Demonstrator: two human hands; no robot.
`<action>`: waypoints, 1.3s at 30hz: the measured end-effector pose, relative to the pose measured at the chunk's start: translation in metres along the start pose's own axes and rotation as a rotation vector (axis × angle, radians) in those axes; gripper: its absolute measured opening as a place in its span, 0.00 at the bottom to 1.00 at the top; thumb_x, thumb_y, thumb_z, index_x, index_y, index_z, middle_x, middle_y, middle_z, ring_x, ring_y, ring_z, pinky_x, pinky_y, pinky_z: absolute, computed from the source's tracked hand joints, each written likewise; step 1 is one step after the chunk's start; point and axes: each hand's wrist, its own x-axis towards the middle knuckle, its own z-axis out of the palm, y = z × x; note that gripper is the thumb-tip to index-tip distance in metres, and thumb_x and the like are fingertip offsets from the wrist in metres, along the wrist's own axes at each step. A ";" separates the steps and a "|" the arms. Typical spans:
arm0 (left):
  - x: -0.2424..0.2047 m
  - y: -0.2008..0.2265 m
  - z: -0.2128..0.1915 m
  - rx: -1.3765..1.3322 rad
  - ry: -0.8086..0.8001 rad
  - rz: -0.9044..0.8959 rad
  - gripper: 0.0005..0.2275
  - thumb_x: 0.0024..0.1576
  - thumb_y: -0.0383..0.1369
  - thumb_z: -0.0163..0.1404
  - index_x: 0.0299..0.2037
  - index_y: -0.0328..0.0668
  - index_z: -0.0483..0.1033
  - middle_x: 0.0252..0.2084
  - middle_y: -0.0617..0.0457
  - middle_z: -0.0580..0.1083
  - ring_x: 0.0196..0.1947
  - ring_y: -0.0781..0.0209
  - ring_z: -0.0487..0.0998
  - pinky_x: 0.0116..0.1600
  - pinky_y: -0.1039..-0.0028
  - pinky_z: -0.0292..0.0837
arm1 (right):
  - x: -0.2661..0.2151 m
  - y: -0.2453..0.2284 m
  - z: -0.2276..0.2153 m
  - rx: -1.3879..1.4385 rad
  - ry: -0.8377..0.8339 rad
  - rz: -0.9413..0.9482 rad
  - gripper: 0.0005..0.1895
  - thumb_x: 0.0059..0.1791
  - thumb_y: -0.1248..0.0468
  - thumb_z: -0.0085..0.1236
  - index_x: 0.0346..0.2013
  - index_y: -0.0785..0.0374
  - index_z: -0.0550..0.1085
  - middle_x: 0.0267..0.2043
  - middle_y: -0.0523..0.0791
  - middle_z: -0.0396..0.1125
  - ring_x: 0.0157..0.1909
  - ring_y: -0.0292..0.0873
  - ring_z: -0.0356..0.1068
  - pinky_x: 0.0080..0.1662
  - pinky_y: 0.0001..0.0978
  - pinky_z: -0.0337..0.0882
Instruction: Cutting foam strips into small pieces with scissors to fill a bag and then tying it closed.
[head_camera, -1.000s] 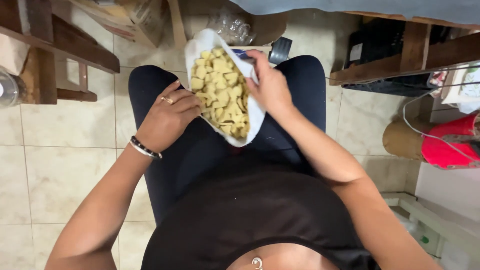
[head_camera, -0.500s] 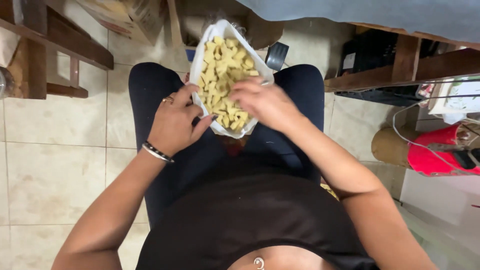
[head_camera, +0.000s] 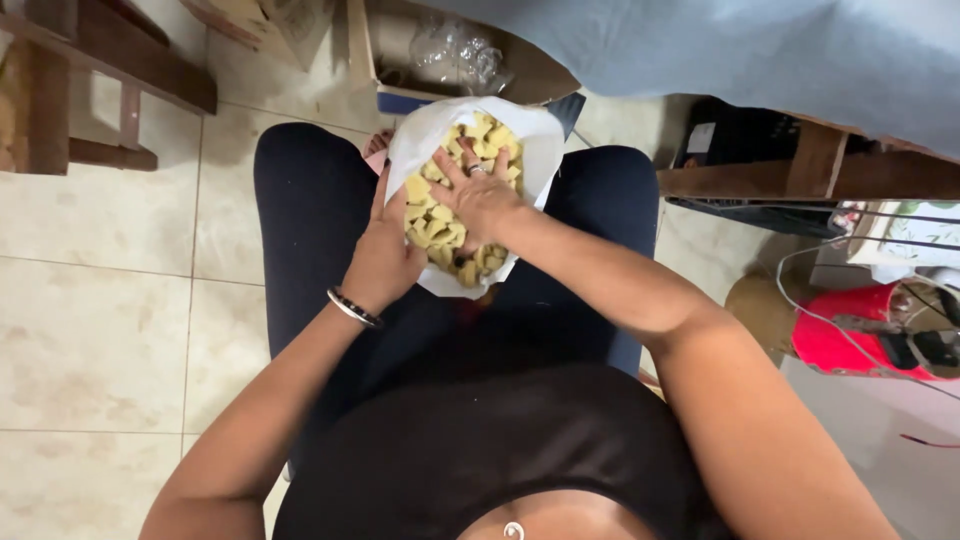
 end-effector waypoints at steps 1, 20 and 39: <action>0.002 0.004 -0.002 -0.030 0.018 0.030 0.38 0.49 0.23 0.48 0.75 0.35 0.49 0.78 0.31 0.37 0.54 0.16 0.71 0.59 0.39 0.72 | 0.013 0.005 0.011 0.012 -0.044 0.028 0.62 0.38 0.49 0.75 0.78 0.49 0.46 0.82 0.53 0.26 0.78 0.68 0.36 0.64 0.87 0.40; 0.018 0.006 -0.003 0.399 0.345 0.335 0.36 0.49 0.28 0.51 0.72 0.52 0.57 0.71 0.48 0.58 0.47 0.37 0.81 0.46 0.56 0.82 | -0.042 -0.011 -0.036 0.111 0.028 0.004 0.60 0.39 0.54 0.74 0.78 0.47 0.47 0.80 0.53 0.38 0.75 0.70 0.44 0.63 0.82 0.45; 0.184 0.050 -0.019 1.165 0.246 1.037 0.02 0.53 0.31 0.58 0.32 0.49 0.78 0.17 0.64 0.71 0.15 0.69 0.72 0.18 0.73 0.71 | 0.018 0.015 -0.037 0.026 -0.220 0.062 0.65 0.43 0.39 0.69 0.78 0.40 0.30 0.75 0.55 0.46 0.68 0.56 0.56 0.65 0.59 0.55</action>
